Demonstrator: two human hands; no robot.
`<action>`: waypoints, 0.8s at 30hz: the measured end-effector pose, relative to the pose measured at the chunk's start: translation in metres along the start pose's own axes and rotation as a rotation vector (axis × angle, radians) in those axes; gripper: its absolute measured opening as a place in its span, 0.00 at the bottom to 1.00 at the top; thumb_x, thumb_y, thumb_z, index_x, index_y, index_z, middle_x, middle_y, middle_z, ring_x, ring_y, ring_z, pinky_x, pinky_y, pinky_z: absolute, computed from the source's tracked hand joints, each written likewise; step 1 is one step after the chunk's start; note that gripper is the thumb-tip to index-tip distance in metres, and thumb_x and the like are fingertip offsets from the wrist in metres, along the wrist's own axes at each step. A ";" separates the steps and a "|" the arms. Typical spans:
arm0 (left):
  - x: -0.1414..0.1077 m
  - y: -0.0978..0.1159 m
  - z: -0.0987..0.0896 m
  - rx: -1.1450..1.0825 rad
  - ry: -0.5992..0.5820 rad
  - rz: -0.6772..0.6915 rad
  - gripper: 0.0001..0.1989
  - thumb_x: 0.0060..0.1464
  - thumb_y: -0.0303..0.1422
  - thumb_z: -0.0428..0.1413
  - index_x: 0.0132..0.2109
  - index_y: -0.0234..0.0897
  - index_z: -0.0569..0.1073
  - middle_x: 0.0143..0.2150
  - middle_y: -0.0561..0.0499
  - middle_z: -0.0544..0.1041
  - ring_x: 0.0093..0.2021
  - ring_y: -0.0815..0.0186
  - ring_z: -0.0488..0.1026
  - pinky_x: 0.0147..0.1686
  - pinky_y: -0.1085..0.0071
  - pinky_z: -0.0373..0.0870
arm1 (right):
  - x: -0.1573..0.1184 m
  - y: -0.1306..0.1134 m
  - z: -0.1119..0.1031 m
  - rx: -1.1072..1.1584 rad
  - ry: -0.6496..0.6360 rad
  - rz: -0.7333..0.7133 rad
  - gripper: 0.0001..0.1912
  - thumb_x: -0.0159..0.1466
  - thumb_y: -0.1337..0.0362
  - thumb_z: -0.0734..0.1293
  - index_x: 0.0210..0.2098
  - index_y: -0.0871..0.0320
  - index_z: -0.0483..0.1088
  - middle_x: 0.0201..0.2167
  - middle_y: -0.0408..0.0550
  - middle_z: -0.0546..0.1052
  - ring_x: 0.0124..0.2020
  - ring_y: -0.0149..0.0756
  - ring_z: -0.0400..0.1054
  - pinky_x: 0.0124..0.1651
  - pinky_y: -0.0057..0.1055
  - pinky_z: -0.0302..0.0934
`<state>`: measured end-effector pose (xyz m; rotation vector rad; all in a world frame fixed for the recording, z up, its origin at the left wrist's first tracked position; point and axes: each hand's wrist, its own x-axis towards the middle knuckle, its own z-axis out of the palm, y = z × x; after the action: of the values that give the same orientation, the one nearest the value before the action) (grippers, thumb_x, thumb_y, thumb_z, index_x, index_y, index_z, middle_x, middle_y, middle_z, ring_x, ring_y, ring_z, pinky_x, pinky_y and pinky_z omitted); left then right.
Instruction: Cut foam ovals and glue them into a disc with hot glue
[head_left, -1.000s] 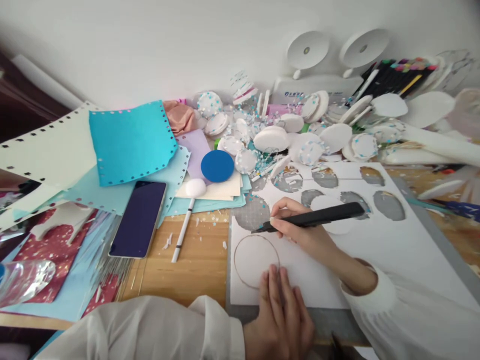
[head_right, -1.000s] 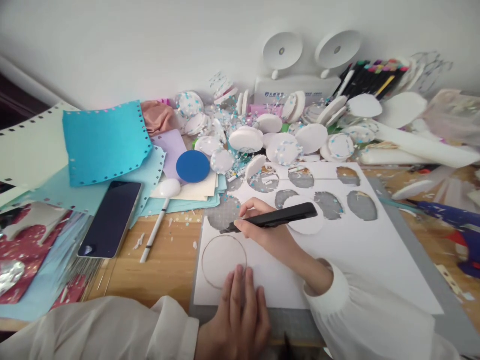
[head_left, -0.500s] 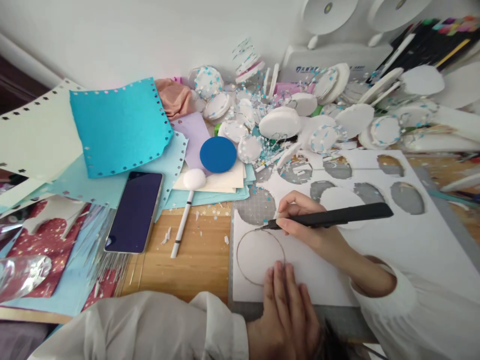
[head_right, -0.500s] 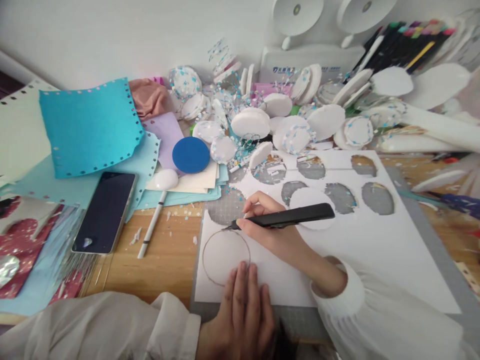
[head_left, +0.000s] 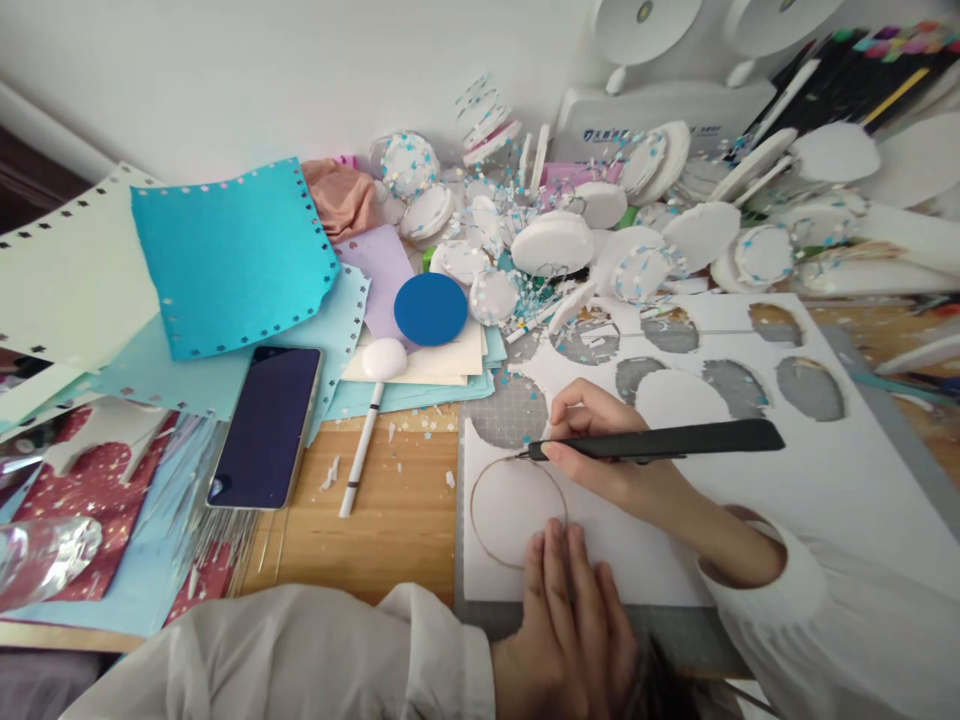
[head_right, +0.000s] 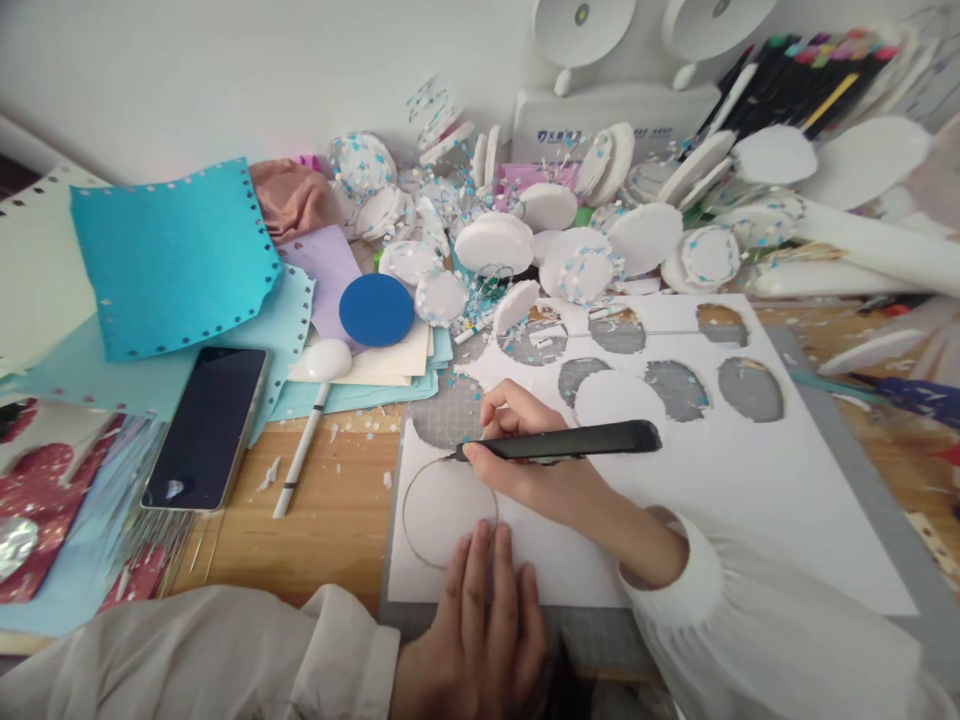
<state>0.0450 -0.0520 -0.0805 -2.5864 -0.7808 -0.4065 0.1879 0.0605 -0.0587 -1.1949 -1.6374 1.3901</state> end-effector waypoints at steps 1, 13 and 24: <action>0.000 -0.001 0.000 -0.004 0.010 0.000 0.14 0.61 0.34 0.51 0.45 0.26 0.74 0.43 0.36 0.81 0.44 0.49 0.80 0.42 0.55 0.77 | 0.000 0.000 0.000 0.005 -0.002 0.004 0.12 0.58 0.67 0.66 0.33 0.53 0.55 0.18 0.33 0.63 0.20 0.27 0.55 0.25 0.26 0.50; -0.002 0.001 -0.002 -0.001 -0.019 -0.013 0.18 0.60 0.39 0.53 0.47 0.26 0.74 0.44 0.35 0.81 0.45 0.47 0.79 0.44 0.53 0.77 | -0.002 -0.001 -0.001 -0.025 0.130 -0.026 0.12 0.58 0.68 0.65 0.26 0.54 0.55 0.21 0.36 0.61 0.22 0.27 0.55 0.25 0.26 0.50; -0.001 0.000 -0.003 -0.039 -0.014 -0.029 0.17 0.59 0.37 0.55 0.46 0.25 0.74 0.43 0.34 0.81 0.45 0.46 0.79 0.42 0.55 0.79 | -0.002 -0.002 0.000 -0.099 0.205 -0.039 0.14 0.58 0.66 0.64 0.22 0.55 0.53 0.20 0.38 0.59 0.23 0.29 0.54 0.27 0.30 0.49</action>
<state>0.0440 -0.0532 -0.0784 -2.6193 -0.8236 -0.4168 0.1880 0.0580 -0.0566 -1.3086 -1.5913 1.1335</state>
